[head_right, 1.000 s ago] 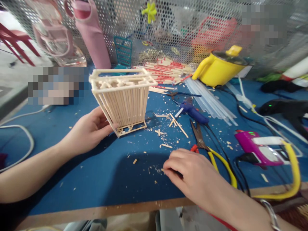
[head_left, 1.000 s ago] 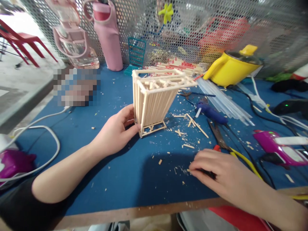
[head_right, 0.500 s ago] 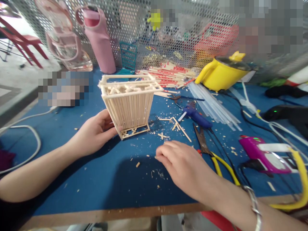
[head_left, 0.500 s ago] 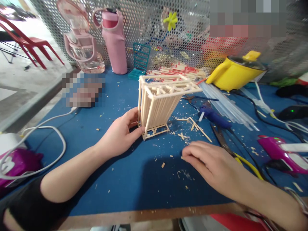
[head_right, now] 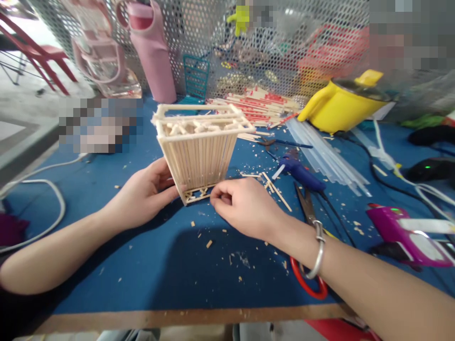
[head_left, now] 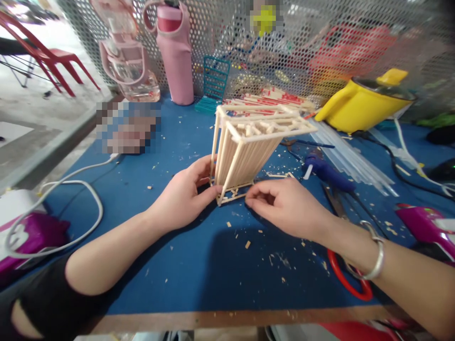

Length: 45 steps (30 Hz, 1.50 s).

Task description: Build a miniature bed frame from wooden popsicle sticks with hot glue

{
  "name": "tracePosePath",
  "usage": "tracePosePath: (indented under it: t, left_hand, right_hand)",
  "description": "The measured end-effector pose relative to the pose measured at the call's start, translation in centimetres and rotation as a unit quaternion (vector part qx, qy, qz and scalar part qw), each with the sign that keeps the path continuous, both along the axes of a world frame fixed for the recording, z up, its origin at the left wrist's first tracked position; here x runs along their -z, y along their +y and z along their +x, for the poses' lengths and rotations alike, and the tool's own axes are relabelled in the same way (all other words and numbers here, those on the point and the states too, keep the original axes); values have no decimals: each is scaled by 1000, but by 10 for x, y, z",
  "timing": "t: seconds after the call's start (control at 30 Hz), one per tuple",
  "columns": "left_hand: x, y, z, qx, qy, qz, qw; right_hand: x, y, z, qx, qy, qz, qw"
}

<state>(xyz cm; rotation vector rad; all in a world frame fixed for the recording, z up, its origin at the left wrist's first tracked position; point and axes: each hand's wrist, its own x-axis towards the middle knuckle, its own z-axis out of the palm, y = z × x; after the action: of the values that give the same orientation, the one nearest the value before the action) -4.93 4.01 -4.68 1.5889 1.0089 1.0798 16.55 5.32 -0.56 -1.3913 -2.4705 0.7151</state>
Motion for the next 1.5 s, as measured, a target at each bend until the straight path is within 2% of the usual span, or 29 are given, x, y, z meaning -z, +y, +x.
tracePosePath:
  t: [0.1,0.23,0.4,0.63,0.77,0.87,1.13,1.3,1.5]
  left_hand:
    - [0,0,-1,-2,6,4,1000]
    - [1,0,-1,-3,13,5,1000]
    - [2,1,-1,-7,11,11,1000]
    - [0,0,-1,-6,10,11,1000]
    - [-1,0,0,3,11,9,1000]
    - [-1,0,-1,6,11,8,1000]
    - [0,0,0,-1,-1,-3,1000]
    - [0,-1,1,-5,-19,-9,1000]
    - [0,-1,1,-12,3,3,1000]
  right_hand:
    - [-2,-11,2,-104,1,40,994]
    - [1,-12,-2,-247,-33,90,964]
    - [4,-4,-11,-302,-97,151,936]
    - [6,-4,-14,-265,-77,137,951]
    - [-1,7,-4,-158,-76,113,978]
    - [-4,16,1,-91,-93,92,987]
    - [-1,15,-9,-41,-126,72,988]
    - [1,17,-12,-39,-142,72,986]
    - [2,19,-13,-49,-161,81,982]
